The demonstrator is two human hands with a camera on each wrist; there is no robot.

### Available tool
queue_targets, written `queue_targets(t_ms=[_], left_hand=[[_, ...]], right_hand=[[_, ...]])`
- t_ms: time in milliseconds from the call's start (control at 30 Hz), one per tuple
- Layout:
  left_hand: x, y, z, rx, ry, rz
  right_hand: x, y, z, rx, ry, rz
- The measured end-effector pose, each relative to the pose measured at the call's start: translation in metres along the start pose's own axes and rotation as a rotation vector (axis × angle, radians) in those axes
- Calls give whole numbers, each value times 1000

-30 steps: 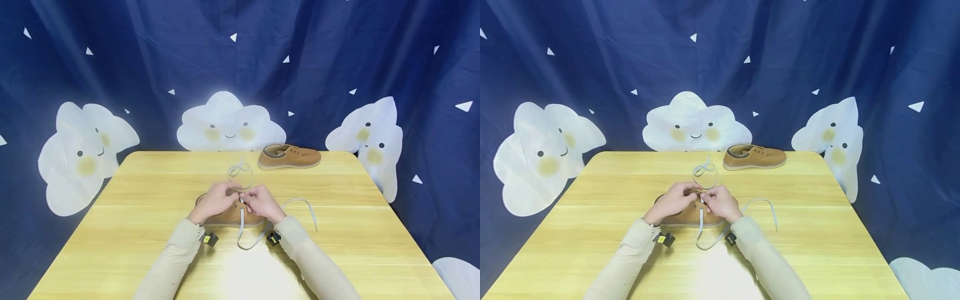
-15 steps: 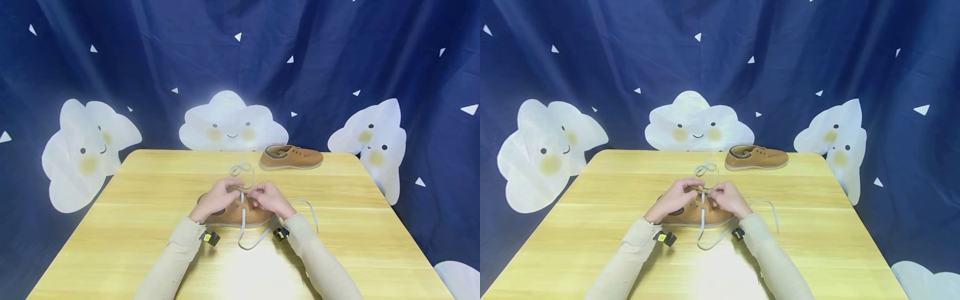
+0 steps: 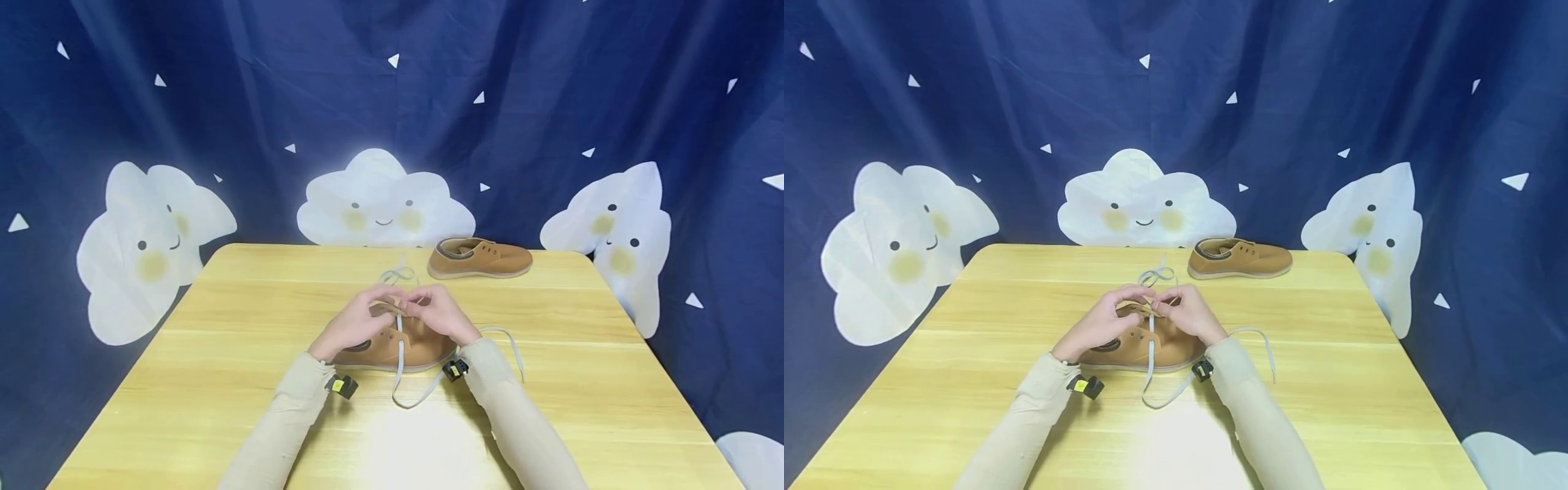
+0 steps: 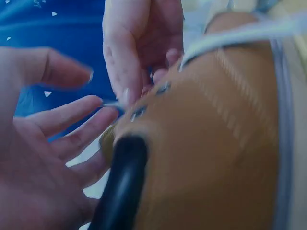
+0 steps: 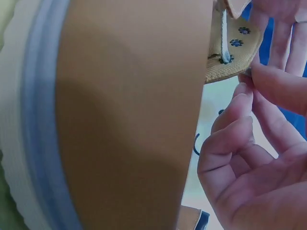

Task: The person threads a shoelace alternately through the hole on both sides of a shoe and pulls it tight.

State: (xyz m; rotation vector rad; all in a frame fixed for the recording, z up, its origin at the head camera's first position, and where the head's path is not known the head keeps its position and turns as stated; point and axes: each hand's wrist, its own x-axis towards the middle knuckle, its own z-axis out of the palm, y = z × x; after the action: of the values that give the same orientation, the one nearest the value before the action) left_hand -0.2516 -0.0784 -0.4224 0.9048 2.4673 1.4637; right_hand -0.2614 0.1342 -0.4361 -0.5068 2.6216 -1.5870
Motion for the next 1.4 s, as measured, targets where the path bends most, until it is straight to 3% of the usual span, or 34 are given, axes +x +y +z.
queue_targets(t_ms=[200,367,533,1000,1400], left_hand=[[-8,2,-14,340,-82,-43],[-10,0,-15,449,-185,-56],[-11,-1,-13,525,-191,-63],[-10,-4,-10,576,-174,-108],[-10,-4,-11,580,-174,-115]], right_hand=[[3,-3,0,6,50,-10],[3,-5,1,40,77,-47],[3,-9,3,59,110,-61],[-2,-24,-6,184,279,-137],[-15,-52,-14,265,304,-258]])
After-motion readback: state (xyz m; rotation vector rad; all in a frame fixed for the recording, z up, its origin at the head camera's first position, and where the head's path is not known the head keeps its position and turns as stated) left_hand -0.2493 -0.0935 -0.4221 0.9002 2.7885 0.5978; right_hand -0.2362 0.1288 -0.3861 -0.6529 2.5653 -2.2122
